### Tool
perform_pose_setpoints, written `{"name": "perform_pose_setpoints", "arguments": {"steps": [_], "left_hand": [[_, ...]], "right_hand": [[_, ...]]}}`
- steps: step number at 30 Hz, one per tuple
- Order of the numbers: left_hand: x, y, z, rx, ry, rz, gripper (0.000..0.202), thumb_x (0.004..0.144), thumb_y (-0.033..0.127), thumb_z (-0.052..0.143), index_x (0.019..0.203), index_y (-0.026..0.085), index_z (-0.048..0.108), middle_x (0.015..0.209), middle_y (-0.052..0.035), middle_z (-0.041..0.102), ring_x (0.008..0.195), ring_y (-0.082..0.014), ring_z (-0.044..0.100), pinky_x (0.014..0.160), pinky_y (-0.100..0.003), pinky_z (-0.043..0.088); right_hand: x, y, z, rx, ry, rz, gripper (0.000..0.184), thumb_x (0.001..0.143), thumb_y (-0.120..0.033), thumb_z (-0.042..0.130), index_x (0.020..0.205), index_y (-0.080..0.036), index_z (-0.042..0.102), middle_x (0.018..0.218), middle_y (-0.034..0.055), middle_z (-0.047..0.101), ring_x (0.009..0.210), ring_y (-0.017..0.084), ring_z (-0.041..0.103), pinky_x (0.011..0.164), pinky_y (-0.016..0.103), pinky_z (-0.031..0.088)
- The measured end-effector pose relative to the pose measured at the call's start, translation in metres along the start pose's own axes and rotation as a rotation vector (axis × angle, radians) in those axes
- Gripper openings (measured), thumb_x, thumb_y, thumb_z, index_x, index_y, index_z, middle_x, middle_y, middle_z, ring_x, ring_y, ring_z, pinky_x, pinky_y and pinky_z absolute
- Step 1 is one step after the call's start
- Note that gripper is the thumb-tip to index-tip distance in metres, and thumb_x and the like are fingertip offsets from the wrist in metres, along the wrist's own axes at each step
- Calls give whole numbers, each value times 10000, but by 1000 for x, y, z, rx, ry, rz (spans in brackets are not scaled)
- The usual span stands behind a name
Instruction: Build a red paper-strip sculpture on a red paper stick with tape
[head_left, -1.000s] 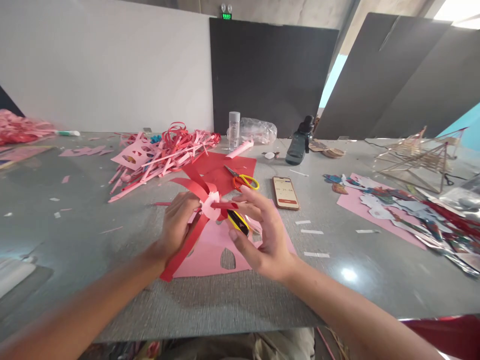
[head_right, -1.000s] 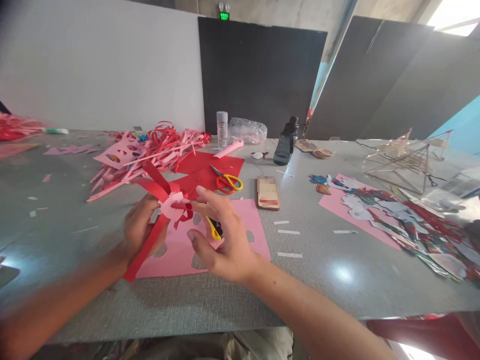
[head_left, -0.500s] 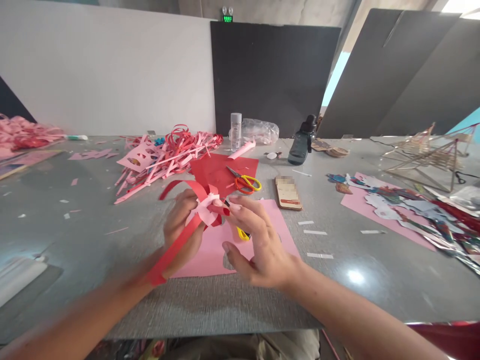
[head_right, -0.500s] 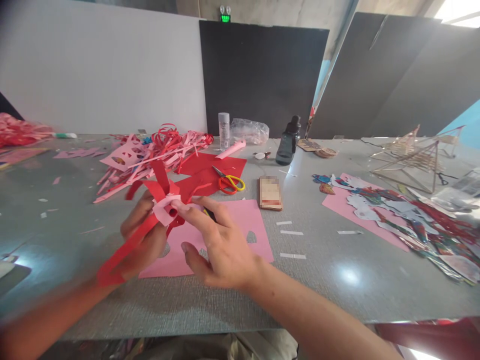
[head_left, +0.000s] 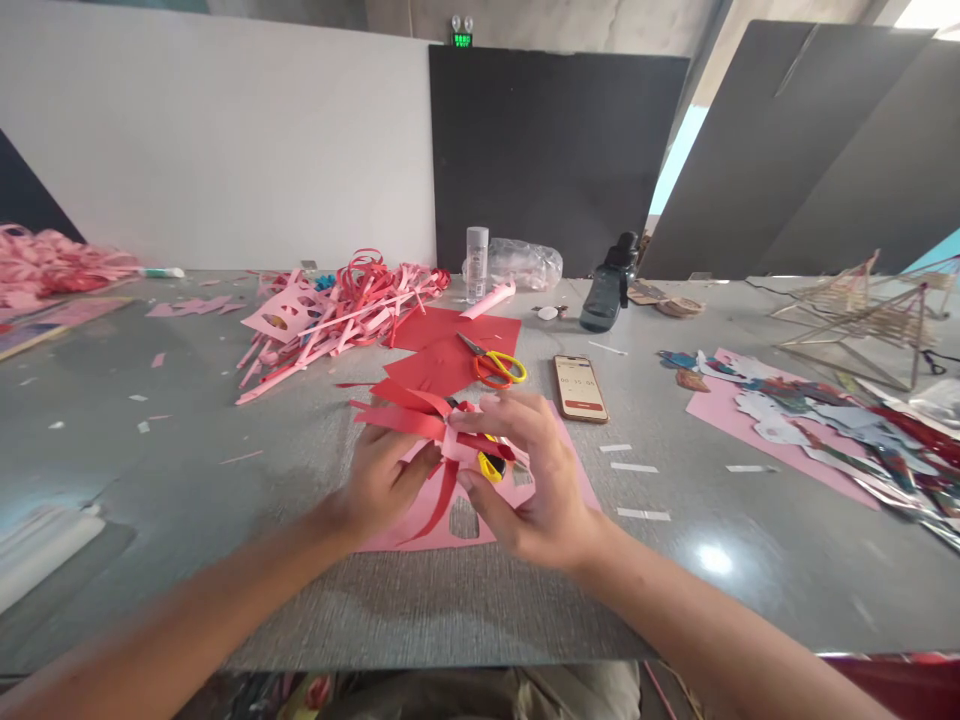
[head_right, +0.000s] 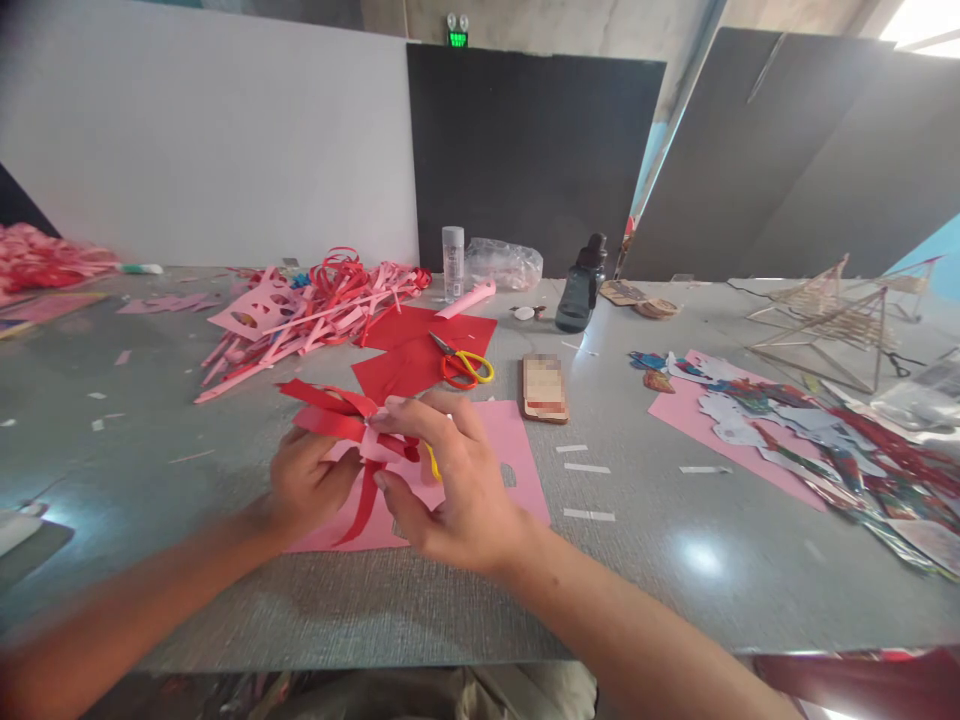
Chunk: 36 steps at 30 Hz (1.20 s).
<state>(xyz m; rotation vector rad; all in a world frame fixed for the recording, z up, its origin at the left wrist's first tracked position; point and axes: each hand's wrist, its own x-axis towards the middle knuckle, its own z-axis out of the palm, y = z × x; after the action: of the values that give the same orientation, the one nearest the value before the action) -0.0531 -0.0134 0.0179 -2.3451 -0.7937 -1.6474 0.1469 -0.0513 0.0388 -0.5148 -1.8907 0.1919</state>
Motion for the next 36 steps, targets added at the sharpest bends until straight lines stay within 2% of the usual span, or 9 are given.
{"name": "perform_pose_setpoints", "arguments": {"steps": [5, 9, 14, 19, 26, 28, 31, 34, 36], "left_hand": [[2, -1, 1, 17, 4, -8, 129, 895, 104, 581, 864, 215, 638, 758, 16, 709, 656, -152, 652, 627, -261, 508], [2, -3, 2, 41, 22, -14, 182, 888, 80, 573, 958, 220, 668, 888, -26, 742, 804, -191, 685, 726, -305, 535], [-1, -1, 2, 20, -12, 21, 160, 905, 101, 590, 923, 241, 666, 858, -21, 734, 800, -200, 673, 740, -325, 526], [0, 1, 0, -39, -63, 18, 160, 950, 142, 565, 889, 235, 679, 810, -22, 714, 719, -180, 651, 635, -283, 499], [2, 1, 2, -34, -75, -22, 157, 956, 142, 564, 915, 236, 683, 845, -16, 725, 781, -187, 667, 709, -295, 513], [1, -1, 3, -39, -82, -55, 176, 934, 115, 564, 956, 236, 691, 843, -13, 737, 770, -185, 676, 700, -289, 517], [-1, -4, 3, -37, -79, -100, 178, 907, 110, 582, 946, 235, 703, 771, 5, 734, 695, -178, 667, 661, -283, 511], [-2, -5, 3, -28, -68, -109, 157, 909, 126, 602, 942, 232, 714, 821, -10, 747, 747, -187, 677, 679, -289, 522], [-2, -5, 2, -30, -71, -119, 135, 920, 140, 616, 929, 229, 717, 875, -27, 742, 809, -195, 676, 704, -295, 531]], "right_hand": [[4, -2, -4, -102, -17, -33, 608, 868, -122, 680, 1422, -279, 481, 1169, 78, 722, 1118, 304, 603, 952, 519, 549], [4, 0, -2, -103, 36, -52, 544, 892, -101, 649, 1380, -294, 508, 1184, 72, 719, 1126, 292, 621, 985, 527, 522], [4, -1, 1, -44, 146, 78, 351, 910, -112, 641, 1205, -295, 590, 1022, 46, 709, 953, 250, 648, 856, 460, 528], [7, -2, 2, 25, 81, 113, 264, 937, -113, 617, 1145, -276, 609, 917, 19, 684, 837, 205, 624, 775, 391, 510], [5, 4, 4, 46, 63, 205, 241, 920, -107, 677, 1090, -276, 658, 835, -8, 677, 841, 195, 616, 810, 380, 504], [6, 7, 3, 134, 96, 282, 222, 893, -136, 720, 1061, -271, 668, 846, -12, 678, 854, 186, 626, 830, 374, 512], [10, 11, 2, 385, 122, 516, 254, 828, -219, 785, 1045, -260, 659, 873, -7, 666, 844, 176, 646, 756, 336, 540], [13, 14, 0, 676, 38, 773, 418, 763, -296, 841, 1114, -257, 616, 886, 5, 678, 758, 164, 656, 601, 284, 527], [14, 16, 0, 808, -21, 861, 486, 740, -316, 868, 1134, -256, 590, 872, 2, 690, 682, 146, 645, 558, 271, 518]]}}
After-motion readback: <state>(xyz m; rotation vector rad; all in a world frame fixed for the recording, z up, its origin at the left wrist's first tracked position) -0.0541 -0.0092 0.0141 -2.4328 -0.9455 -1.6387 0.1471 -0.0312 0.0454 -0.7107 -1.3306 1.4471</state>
